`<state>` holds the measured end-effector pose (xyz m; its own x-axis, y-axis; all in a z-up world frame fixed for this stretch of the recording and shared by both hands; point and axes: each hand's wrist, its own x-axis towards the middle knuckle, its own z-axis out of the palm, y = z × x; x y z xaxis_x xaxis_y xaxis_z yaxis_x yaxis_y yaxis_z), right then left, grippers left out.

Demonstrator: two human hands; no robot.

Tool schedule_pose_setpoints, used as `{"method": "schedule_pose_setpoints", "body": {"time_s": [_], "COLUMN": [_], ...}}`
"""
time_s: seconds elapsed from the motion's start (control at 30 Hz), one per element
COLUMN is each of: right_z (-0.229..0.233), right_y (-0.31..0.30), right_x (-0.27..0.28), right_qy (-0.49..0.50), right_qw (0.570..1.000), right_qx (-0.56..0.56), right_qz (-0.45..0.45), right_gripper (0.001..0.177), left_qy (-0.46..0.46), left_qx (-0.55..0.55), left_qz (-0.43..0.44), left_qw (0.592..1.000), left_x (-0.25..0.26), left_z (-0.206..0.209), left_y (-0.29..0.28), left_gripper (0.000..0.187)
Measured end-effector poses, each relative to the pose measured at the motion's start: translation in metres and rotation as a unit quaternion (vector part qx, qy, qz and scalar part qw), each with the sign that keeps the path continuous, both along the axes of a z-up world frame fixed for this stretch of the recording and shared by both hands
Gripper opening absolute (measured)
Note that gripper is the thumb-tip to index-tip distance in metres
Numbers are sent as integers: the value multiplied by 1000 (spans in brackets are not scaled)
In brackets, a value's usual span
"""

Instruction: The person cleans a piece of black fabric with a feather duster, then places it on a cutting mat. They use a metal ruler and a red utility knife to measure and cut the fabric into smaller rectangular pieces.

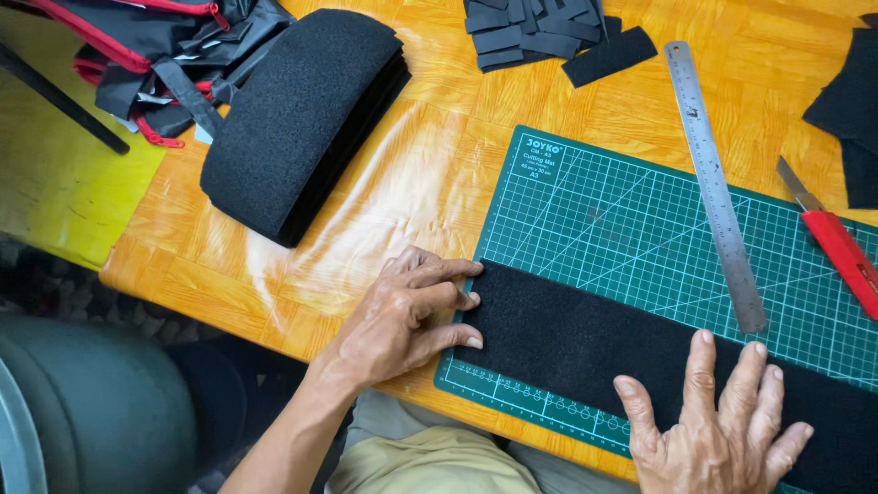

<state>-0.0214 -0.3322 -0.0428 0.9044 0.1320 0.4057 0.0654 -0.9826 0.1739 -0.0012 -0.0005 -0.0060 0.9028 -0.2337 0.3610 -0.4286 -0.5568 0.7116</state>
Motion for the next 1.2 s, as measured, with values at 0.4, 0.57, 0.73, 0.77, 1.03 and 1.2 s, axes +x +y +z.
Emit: {"method": "schedule_pose_setpoints", "body": {"time_s": [0.4,0.57,0.73,0.77,1.03,1.2], "right_z": [-17,-29,-9,-6,-5,5], "right_y": [-7,-14,1,3,5,6], "right_x": [-2,3,0,1,1,2], "right_qy": [-26,-64,-18,-2,-15,47], "right_qw": [999,974,999,998,998,997], "right_qx": [-16,-193,46,58,53,20], "right_qz": [-13,-95,-13,-18,-24,-53], "right_gripper": [96,102,95,95,93,96], "left_qy": [11,10,4,3,17,19], "left_qx": [-1,0,-4,-5,-7,-15], "left_qz": [2,-2,2,1,0,2], "left_qw": [1000,1000,1000,1000,1000,1000], "left_x": [-1,-1,0,0,0,0], "left_z": [2,1,2,1,7,6], "left_y": [-1,0,-1,-1,-1,-2], "left_gripper": [34,33,34,34,33,32]}}
